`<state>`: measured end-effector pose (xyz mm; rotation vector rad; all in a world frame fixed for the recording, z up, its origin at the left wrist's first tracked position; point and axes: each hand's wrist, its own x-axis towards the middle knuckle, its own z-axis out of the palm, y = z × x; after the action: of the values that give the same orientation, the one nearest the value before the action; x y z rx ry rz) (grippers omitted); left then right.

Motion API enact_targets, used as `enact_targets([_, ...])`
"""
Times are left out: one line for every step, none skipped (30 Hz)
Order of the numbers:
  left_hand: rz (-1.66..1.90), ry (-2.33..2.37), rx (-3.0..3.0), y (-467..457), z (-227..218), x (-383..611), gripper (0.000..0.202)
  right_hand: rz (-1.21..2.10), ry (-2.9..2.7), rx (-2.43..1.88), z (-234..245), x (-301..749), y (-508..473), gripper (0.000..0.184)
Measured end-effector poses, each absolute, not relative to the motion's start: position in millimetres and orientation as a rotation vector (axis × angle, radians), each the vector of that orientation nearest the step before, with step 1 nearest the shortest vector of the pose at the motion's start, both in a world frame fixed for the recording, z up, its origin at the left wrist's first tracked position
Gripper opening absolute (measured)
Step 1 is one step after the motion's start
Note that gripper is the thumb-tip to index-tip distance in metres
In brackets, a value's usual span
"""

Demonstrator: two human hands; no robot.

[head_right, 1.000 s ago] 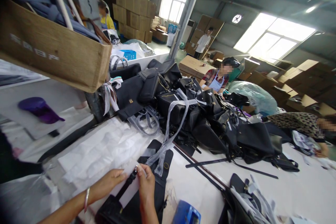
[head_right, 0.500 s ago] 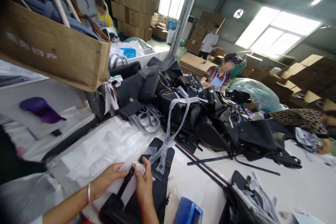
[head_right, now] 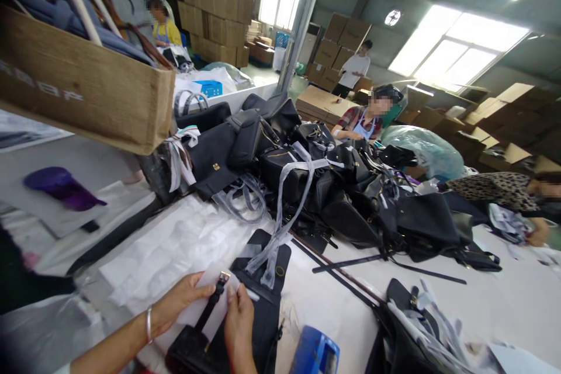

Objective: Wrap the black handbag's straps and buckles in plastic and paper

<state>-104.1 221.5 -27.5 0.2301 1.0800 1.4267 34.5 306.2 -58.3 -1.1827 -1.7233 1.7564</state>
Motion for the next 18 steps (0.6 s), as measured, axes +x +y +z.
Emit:
enact_targets([1.426,1.087,0.230,222,-27,-104,0.045,1.777,-1.728,-1.161,-58,34,307,0.037])
enact_targets([1.426,1.091,0.229,222,-27,-104,0.045,1.794,-1.733,-1.138,-58,33,309,0.037])
enact_targets([1.426,1.091,0.229,222,-27,-105,0.046,1.807,-1.740,-1.115,-58,33,310,0.037])
enact_targets([1.423,1.086,0.225,223,-27,-105,0.046,1.814,-1.747,-1.096,-57,32,312,0.037])
enact_targets([1.418,1.080,0.219,223,-27,-106,0.046,1.812,-1.752,-1.085,-57,31,313,0.037])
enact_targets([1.412,1.077,0.210,224,-27,-106,0.046,1.808,-1.759,-1.078,-57,30,314,0.036])
enact_targets([1.408,1.077,0.201,224,-27,-107,0.045,1.804,-1.763,-1.075,-57,29,315,0.036])
enact_targets([1.405,1.080,0.195,225,-26,-107,0.045,1.800,-1.767,-1.076,-57,29,316,0.035])
enact_targets([1.401,1.085,0.191,226,-26,-107,0.044,1.796,-1.774,-1.081,-58,28,316,0.035])
enact_targets([1.400,1.091,0.193,226,-25,-107,0.044,1.794,-1.782,-1.085,-58,28,316,0.035])
enact_targets([1.403,1.098,0.199,227,-24,-107,0.043,1.790,-1.788,-1.090,-59,28,316,0.035])
enact_targets([1.407,1.102,0.207,228,-24,-107,0.042,1.785,-1.790,-1.096,-59,28,315,0.036])
enact_targets([1.413,1.106,0.218,229,-24,-107,0.042,1.777,-1.785,-1.104,-60,29,314,0.037])
enact_targets([1.418,1.112,0.228,230,-24,-106,0.041,1.770,-1.775,-1.111,-61,29,314,0.039])
enact_targets([1.421,1.118,0.237,231,-24,-106,0.041,1.763,-1.761,-1.116,-61,29,313,0.040])
enact_targets([1.418,1.126,0.245,232,-25,-105,0.041,1.753,-1.750,-1.122,-62,30,312,0.041])
enact_targets([1.413,1.137,0.250,233,-26,-105,0.041,1.742,-1.746,-1.128,-62,30,312,0.042])
enact_targets([1.408,1.156,0.254,234,-28,-104,0.041,1.733,-1.750,-1.131,-61,30,311,0.042])
